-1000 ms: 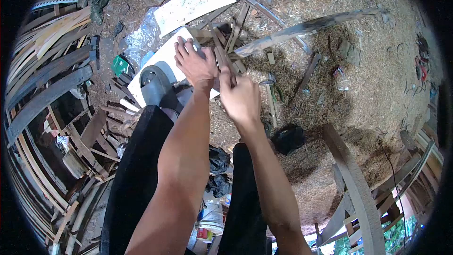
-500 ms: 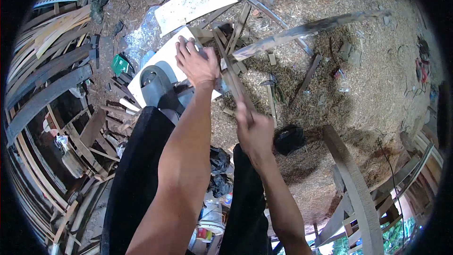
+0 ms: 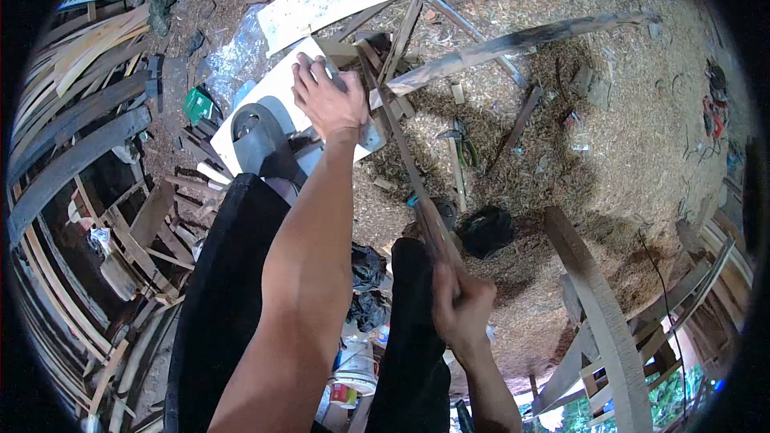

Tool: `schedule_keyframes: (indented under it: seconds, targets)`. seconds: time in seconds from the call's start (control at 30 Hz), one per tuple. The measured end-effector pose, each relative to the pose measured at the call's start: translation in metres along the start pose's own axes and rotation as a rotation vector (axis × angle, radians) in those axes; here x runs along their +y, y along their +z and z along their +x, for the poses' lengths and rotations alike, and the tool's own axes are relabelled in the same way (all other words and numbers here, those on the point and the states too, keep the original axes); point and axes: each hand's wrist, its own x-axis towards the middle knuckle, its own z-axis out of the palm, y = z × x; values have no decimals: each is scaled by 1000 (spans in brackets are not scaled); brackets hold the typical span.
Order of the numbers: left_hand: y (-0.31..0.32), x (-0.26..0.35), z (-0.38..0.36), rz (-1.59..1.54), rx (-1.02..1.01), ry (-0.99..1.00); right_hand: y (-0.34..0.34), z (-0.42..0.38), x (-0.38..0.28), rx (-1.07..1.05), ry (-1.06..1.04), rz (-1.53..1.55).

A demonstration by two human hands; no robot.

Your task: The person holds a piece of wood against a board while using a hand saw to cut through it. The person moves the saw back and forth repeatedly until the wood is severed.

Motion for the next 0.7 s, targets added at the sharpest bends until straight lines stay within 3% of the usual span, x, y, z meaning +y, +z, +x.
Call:
schedule_keyframes:
  seconds: [0.07, 0.13, 0.23, 0.33, 0.43, 0.47, 0.53, 0.7]
  targets:
    - [1, 2, 2, 12, -12, 3, 31, 43, -10, 132, -112, 60]
    - [-1, 3, 1, 1, -16, 0, 68, 102, -18, 90, -82, -134]
    - [-2, 3, 2, -9, -26, -12, 79, 149, -59, 14, -60, -111]
    - [-5, 5, 3, -12, -70, -36, 68, 134, -56, -11, -62, -119]
    - [-3, 4, 2, -42, -39, -35, 24, 50, -28, -27, -96, -99]
    - [-1, 2, 1, -12, 3, -13, 15, 29, -7, 12, -254, -23]
    - [-4, 7, 2, -35, -22, -50, -9, -9, -2, -35, -37, -16]
    - [-6, 7, 3, 25, -19, -34, 24, 27, -11, 50, -134, -133]
